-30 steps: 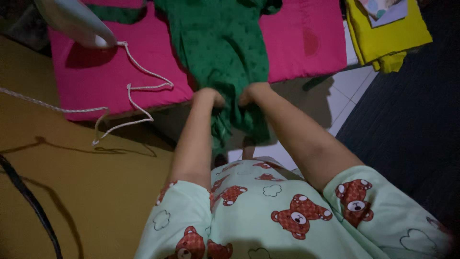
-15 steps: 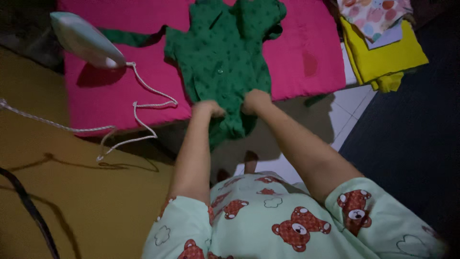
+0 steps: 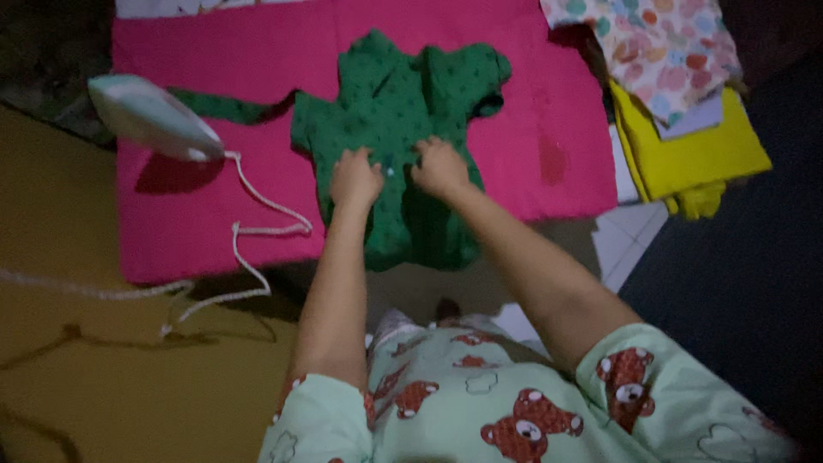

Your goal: The person irons a green garment on a pink ironing board. They smooth the fabric, use a white iron to press the material, and adjust the garment's position throughout the process.

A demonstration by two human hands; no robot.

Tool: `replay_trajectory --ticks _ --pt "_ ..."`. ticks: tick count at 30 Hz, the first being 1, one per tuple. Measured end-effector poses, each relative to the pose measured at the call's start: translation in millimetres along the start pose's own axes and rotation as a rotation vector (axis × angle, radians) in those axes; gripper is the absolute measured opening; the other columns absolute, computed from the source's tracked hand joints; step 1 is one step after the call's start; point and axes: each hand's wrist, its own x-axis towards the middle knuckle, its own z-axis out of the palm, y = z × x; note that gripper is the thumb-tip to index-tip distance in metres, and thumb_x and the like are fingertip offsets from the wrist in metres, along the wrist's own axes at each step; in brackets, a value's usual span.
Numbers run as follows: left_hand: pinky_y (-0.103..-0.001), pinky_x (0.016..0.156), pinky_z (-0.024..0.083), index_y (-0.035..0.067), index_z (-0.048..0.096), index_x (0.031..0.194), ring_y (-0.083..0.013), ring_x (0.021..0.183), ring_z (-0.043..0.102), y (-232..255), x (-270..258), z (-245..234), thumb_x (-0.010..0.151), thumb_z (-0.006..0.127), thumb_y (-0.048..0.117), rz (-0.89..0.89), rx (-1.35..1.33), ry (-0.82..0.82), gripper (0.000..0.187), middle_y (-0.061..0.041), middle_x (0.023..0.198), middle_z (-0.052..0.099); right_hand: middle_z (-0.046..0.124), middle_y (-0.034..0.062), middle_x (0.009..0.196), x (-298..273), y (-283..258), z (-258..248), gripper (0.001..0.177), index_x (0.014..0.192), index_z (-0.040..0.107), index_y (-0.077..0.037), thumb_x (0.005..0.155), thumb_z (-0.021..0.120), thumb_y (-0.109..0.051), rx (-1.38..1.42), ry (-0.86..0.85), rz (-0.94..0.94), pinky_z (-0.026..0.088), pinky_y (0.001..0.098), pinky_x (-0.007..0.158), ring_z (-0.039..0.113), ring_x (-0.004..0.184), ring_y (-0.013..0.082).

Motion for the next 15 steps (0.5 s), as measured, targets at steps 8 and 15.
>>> replay_trajectory --ticks 8,15 --pt "-0.052 0.106 0.043 0.013 0.061 0.136 -0.0395 0.130 0.050 -19.6 104.3 12.1 0.085 0.065 0.007 0.114 0.044 0.048 0.051 -0.015 0.139 0.055 0.062 0.0216 0.127 92.8 0.7 37.6 0.053 0.132 0.062 -0.008 0.080 0.071 -0.017 0.111 0.093 -0.112 0.049 0.0496 0.100 0.057 0.120 0.0437" --pt "-0.050 0.114 0.042 0.015 0.052 0.149 -0.0403 0.138 0.048 -38.5 215.8 35.9 0.092 0.065 0.007 0.173 -0.048 0.136 0.059 -0.017 0.149 0.052 0.050 0.0207 0.148 176.3 15.4 16.4 0.069 0.147 0.048 -0.008 0.081 0.067 -0.004 0.070 0.075 -0.075 0.041 0.0489 0.112 0.042 0.141 0.0418"
